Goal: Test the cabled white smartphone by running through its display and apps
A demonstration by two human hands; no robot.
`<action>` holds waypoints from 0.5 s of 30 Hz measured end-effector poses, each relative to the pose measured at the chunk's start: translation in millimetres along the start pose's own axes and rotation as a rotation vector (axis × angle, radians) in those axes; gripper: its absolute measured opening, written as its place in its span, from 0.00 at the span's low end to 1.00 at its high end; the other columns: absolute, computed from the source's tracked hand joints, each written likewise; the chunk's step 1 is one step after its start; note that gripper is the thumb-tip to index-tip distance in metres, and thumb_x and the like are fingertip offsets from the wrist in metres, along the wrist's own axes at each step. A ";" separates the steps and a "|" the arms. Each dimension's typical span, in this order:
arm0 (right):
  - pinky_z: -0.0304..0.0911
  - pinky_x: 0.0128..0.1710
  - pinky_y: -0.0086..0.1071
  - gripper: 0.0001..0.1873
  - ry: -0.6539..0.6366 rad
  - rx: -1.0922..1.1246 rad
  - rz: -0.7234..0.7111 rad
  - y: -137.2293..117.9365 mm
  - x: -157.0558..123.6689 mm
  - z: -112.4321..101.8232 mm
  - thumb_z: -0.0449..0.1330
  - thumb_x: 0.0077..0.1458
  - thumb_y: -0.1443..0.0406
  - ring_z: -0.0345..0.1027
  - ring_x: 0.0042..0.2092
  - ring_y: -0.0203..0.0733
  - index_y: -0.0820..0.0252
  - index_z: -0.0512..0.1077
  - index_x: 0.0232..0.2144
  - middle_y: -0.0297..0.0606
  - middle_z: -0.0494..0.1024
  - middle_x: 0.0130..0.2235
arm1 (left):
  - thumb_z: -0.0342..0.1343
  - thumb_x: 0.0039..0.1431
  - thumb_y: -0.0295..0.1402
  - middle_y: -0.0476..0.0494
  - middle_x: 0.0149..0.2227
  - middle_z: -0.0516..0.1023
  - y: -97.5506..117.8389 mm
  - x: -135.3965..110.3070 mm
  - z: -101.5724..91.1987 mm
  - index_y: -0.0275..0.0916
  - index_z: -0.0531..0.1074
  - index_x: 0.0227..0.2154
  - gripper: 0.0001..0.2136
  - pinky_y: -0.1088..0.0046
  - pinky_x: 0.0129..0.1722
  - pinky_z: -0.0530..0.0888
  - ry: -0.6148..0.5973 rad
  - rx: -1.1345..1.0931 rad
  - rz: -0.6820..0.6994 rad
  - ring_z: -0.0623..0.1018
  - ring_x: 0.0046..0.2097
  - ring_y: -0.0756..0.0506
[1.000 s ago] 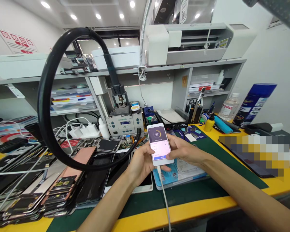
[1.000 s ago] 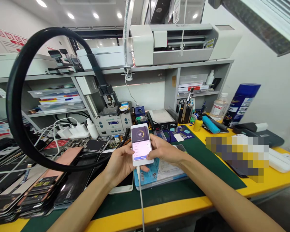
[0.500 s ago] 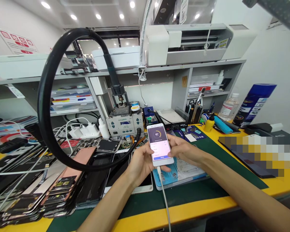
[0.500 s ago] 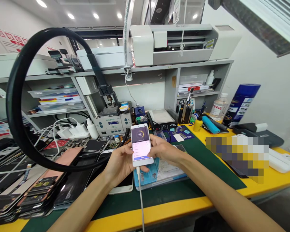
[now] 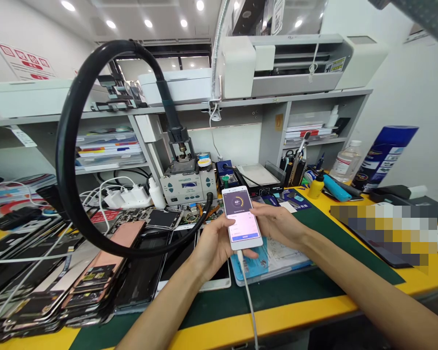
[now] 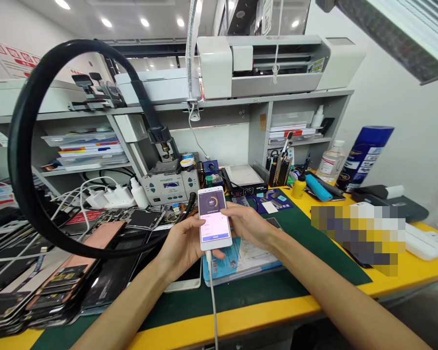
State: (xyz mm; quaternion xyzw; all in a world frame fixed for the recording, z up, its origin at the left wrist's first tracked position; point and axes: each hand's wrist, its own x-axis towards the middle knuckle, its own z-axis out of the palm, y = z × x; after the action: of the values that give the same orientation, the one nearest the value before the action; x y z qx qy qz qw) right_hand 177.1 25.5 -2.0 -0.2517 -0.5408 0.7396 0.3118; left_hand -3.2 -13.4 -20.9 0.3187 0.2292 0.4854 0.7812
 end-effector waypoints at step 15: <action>0.61 0.48 0.45 0.26 -0.004 0.013 0.027 0.8 0.4 0.2 0.46 0.66 0.53 0.69 0.51 0.53 0.57 0.65 0.60 0.44 0.77 0.52 | 0.50 0.62 0.31 0.30 0.50 0.76 -0.3 -1.1 1.7 0.33 0.62 0.60 0.23 0.57 0.36 0.81 0.018 0.029 -0.003 0.79 0.46 0.35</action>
State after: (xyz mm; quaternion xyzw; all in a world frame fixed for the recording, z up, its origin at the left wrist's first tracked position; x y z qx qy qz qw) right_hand 176.5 25.5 -2.7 -0.2554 -0.5334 0.7476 0.3023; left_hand -2.3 -15.0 -19.9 0.3252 0.2436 0.4836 0.7752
